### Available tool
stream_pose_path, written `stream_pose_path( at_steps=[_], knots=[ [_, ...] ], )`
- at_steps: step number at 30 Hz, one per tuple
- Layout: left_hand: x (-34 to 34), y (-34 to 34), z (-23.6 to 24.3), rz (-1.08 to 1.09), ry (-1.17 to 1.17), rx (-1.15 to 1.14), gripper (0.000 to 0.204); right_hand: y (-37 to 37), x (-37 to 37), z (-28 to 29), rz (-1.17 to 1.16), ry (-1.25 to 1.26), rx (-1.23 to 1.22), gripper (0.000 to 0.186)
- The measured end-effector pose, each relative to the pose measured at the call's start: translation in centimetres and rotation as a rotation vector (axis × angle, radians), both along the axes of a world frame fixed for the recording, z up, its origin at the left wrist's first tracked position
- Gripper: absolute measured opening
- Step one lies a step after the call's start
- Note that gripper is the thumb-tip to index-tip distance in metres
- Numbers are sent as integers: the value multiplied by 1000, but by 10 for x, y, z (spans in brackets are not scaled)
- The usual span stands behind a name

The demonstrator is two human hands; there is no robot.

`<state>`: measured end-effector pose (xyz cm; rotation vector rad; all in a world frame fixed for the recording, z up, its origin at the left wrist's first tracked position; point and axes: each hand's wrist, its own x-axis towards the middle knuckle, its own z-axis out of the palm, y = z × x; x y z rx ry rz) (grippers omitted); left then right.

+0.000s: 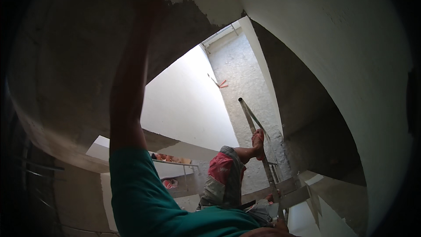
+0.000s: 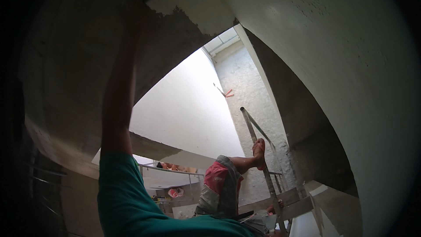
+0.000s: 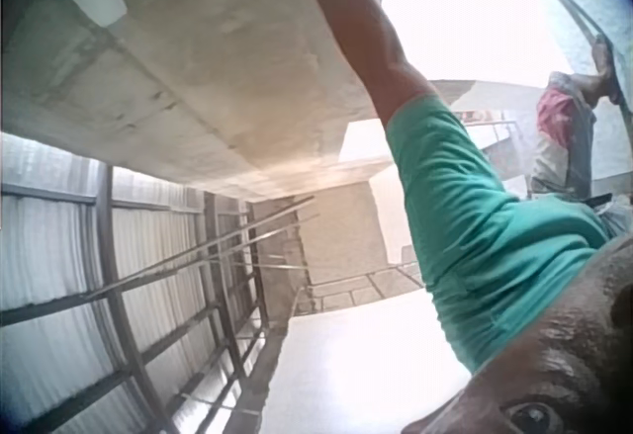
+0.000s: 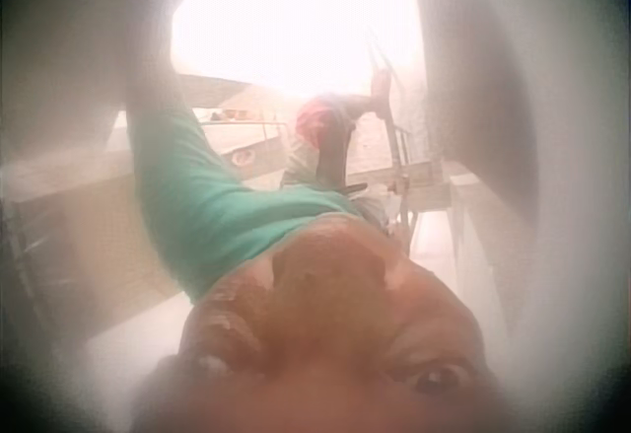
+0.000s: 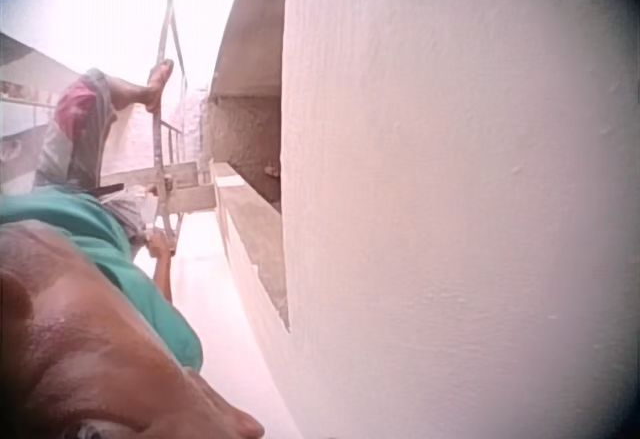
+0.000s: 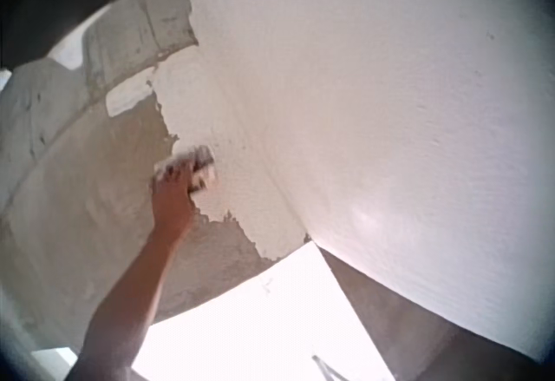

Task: The person stands on a ladder and applies white plaster to a curved ceiling or wall section using a trowel and hawk. They repeatedly scoop plaster from the hawk onto the trowel and smooth it onto the surface.

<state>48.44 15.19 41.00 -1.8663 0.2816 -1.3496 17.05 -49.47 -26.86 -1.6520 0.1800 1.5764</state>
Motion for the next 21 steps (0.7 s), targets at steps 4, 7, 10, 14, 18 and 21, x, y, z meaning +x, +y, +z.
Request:
stream_pose_path(
  at_steps=[4, 7, 10, 14, 18, 21],
  knots=[
    [10, -35, 65, 552, -180, -223, 55, 0, -3, 1, 14, -15, 30, 22],
    [15, -38, 60, 612, -101, -340, 57, -7, -9, 1, 12, -21, 38, 22],
    [16, -27, 49, 596, -51, -336, 58, -13, -19, -9, -74, 20, 51, 23],
    [23, -52, 7, 768, -8, -359, 59, -5, -12, 7, -8, -77, -28, 21],
    [19, -34, -62, 711, -25, -310, 57, -10, -20, 2, -153, 121, -12, 17],
    [19, -18, -116, 647, -48, -313, 57, -15, -31, -10, -251, 187, 14, 16]
  ],
)
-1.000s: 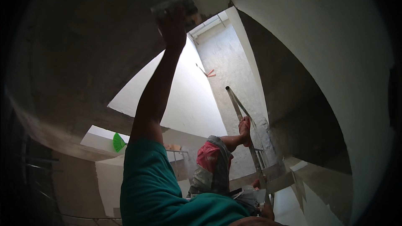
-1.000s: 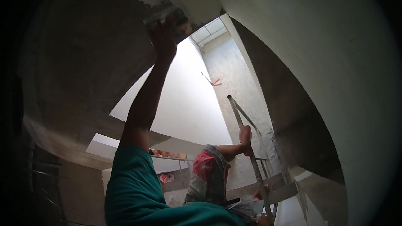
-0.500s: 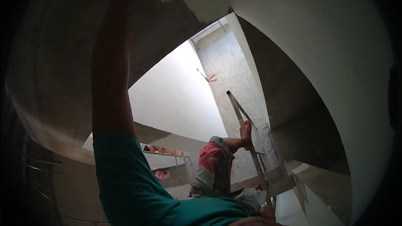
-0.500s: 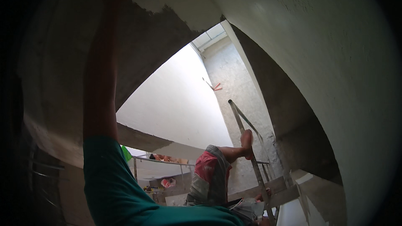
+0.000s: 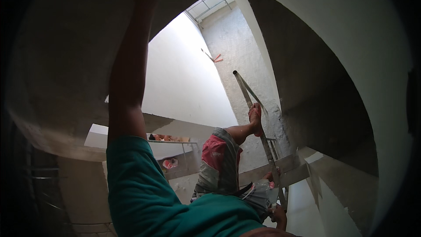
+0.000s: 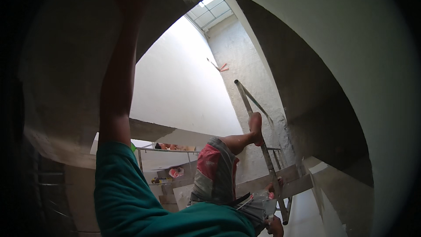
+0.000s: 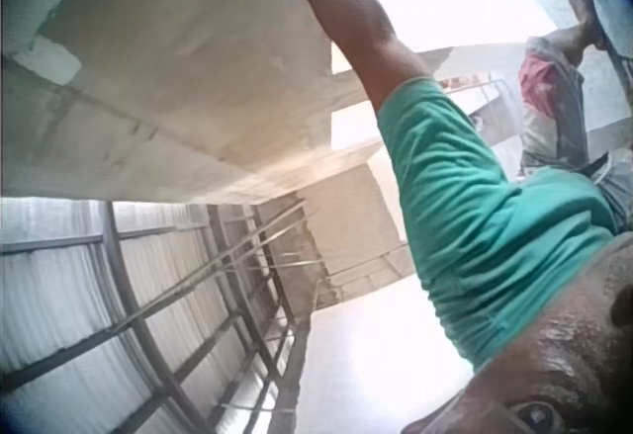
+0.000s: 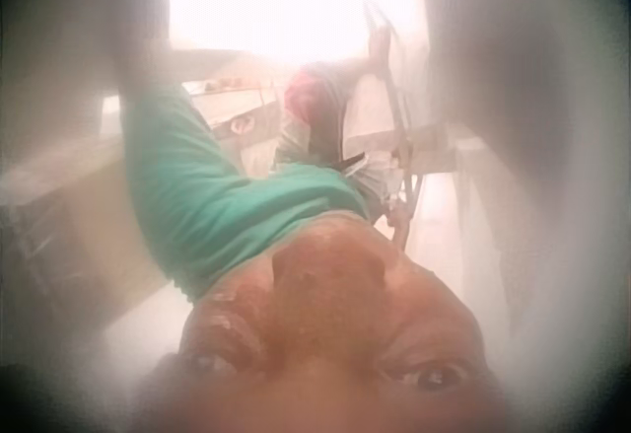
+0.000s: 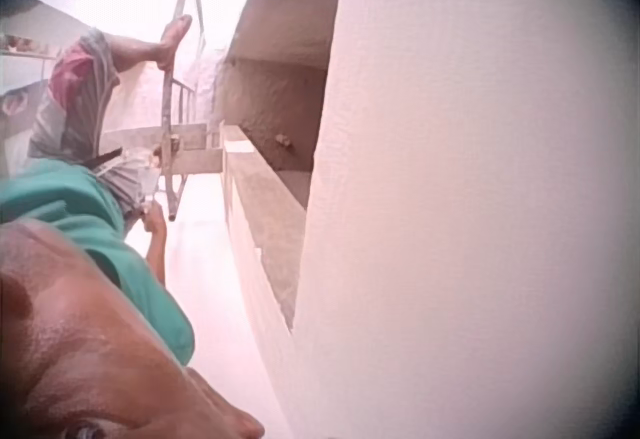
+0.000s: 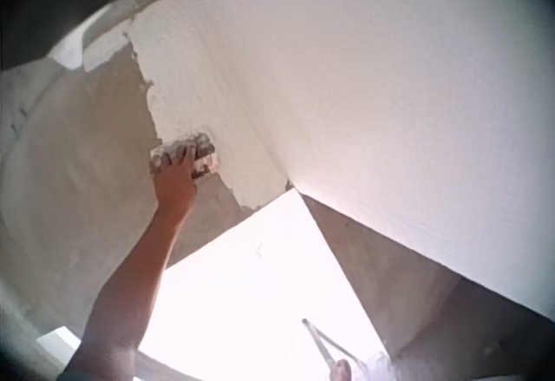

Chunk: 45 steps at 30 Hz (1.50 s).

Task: The person stands on a ladder and applies white plaster to a curved ceiling or wall section using a trowel and hawk. They repeatedly scoop plaster from the hawk onto the trowel and smooth it onto the surface.

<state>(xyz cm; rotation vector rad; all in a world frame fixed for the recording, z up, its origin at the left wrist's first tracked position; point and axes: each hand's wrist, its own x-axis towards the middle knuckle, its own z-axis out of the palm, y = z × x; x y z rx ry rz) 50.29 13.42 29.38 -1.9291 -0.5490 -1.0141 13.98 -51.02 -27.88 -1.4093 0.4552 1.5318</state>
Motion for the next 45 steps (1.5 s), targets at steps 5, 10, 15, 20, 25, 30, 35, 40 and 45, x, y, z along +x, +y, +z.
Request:
stream_pose_path(
  at_steps=[5, 10, 15, 20, 25, 30, 35, 40, 45],
  knots=[
    [1, 24, -114, -102, -32, 181, 64, -1, 3, 4, -25, 4, 2, 15],
    [-5, 58, -202, -151, -8, 128, 77, -2, 4, 8, -38, -2, -53, 14],
    [-33, 46, -234, -184, 83, -16, 71, -9, 2, -13, 121, -105, -10, 15],
    [-66, -12, -174, -208, 208, -120, 67, -2, 1, -48, 204, -192, 21, 17],
    [-48, -6, -39, -335, 66, 20, 61, 8, 9, -47, 210, -209, 11, 18],
    [-28, 57, 103, -404, 7, 386, 50, 9, 8, -47, 229, -218, 30, 20],
    [-22, 66, 119, 28, -70, 333, 45, 4, 0, -48, 215, -224, 31, 22],
    [-37, 50, -13, -21, 77, 193, 50, -3, -2, -50, 210, -233, 26, 23],
    [-86, 1, -107, -206, 211, 33, 52, -10, -14, -74, 220, -297, 66, 25]
  ],
)
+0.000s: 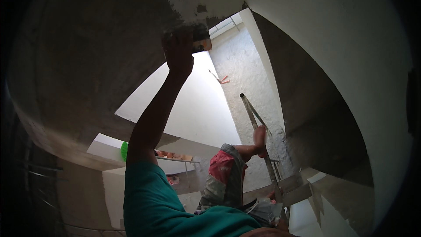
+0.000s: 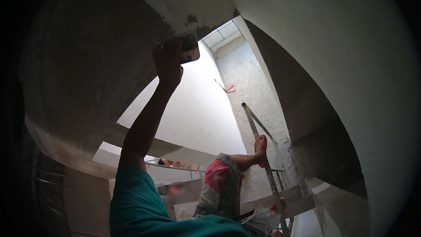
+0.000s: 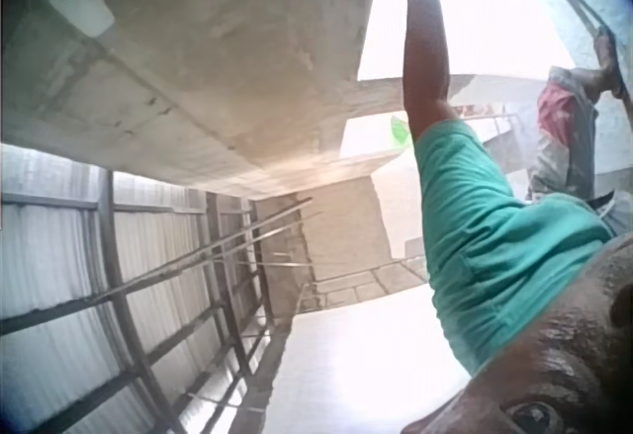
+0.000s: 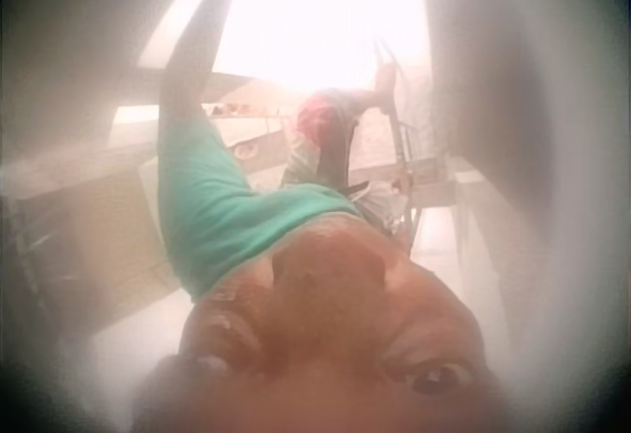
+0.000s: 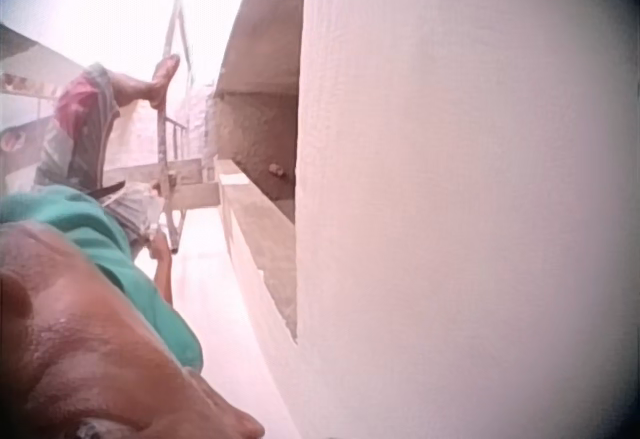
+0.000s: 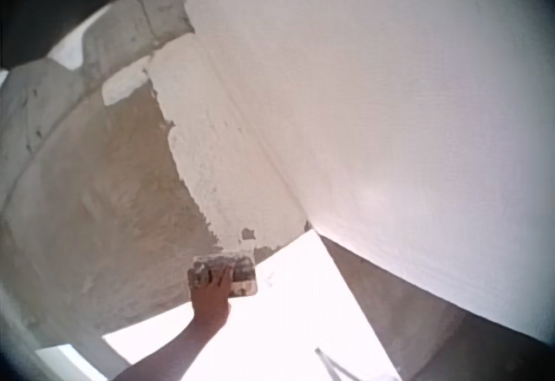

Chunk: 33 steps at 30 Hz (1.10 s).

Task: The person stands on a ladder and applies white plaster to a curved ceiling or wall section using a trowel and hawk. They repeatedly scoop plaster from the hawk onto the trowel and smooth it onto the surface.

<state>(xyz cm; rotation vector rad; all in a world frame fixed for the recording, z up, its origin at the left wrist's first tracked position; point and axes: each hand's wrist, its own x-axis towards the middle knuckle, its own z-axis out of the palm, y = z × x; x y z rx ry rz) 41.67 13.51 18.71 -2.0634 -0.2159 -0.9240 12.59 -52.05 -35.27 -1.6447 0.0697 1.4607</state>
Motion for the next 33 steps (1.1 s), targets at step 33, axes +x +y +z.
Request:
stream_pose_path(
  at_steps=[33],
  knots=[
    [82, 16, -43, 134, -138, 194, 45, -1, 3, 50, -297, 276, 54, 13]
  ],
)
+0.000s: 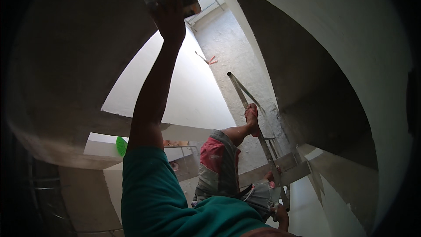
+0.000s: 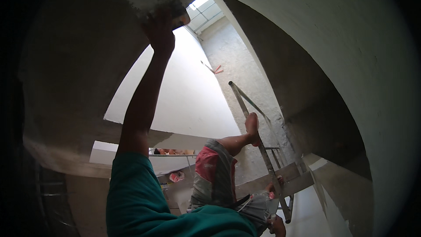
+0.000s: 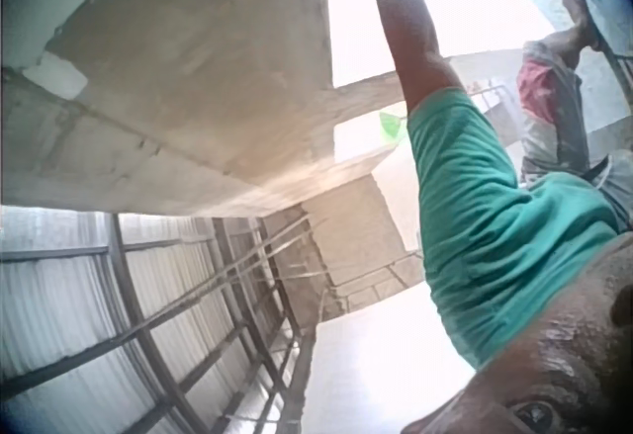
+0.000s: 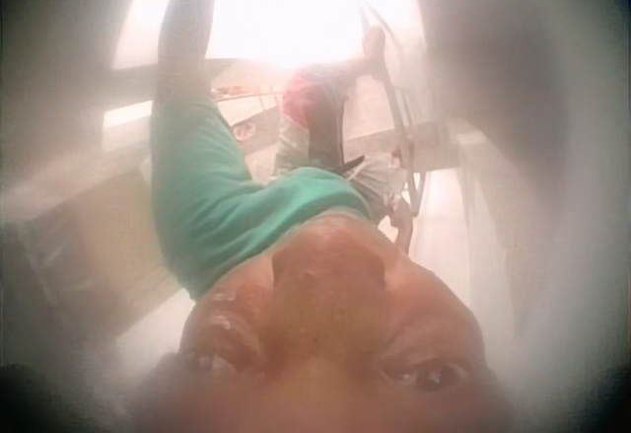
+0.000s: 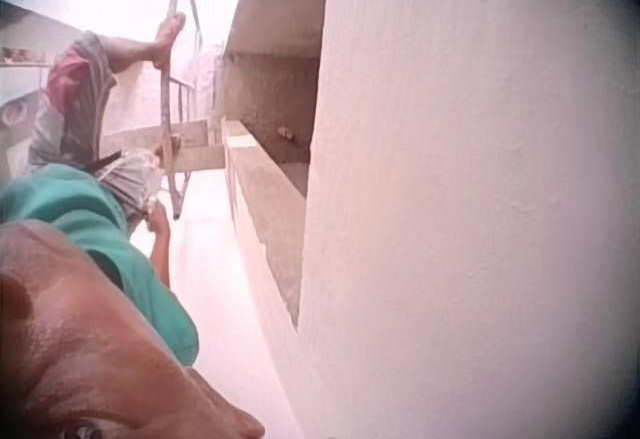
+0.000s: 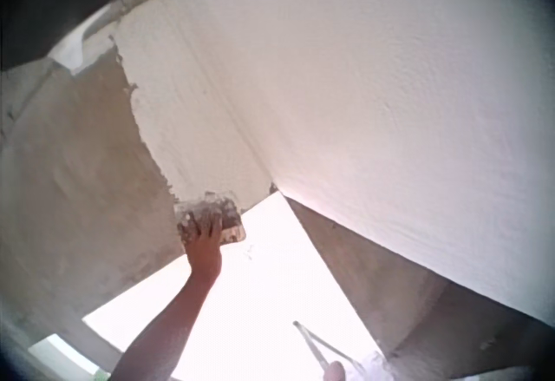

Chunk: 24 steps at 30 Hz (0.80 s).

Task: The person stands on a ladder and applies white plaster to a curved ceiling or wall section using a trowel and hawk. They repeatedly scoop plaster from the hawk onto the trowel and smooth it onto the surface.

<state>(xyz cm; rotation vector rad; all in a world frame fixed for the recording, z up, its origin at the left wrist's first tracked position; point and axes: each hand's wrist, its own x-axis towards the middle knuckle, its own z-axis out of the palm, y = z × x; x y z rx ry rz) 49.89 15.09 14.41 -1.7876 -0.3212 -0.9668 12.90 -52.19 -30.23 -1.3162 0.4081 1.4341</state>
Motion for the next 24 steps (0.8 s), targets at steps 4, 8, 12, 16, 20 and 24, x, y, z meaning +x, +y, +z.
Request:
stream_pose_path(
  at_steps=[4, 8, 12, 16, 20, 24],
  knots=[
    [-36, -9, -55, -166, 117, -278, 69, -2, 5, 14, -122, 129, -47, 9],
    [-109, -63, -97, -175, 121, -744, 71, 9, 21, 27, -76, -48, -217, 14],
    [-218, -92, -154, -420, 2, -1358, 53, 4, 42, 34, 57, -483, -330, 17],
    [-375, -79, -282, -213, -339, -1999, 21, 2, 75, 47, -113, -492, -423, 26],
    [-485, -126, -338, 10, -908, -2343, 10, 1, 104, 70, 147, -1064, -592, 25],
    [-499, -138, -301, -187, -1295, -2331, 8, 66, 139, 203, 64, -1227, -379, 34]
  ],
)
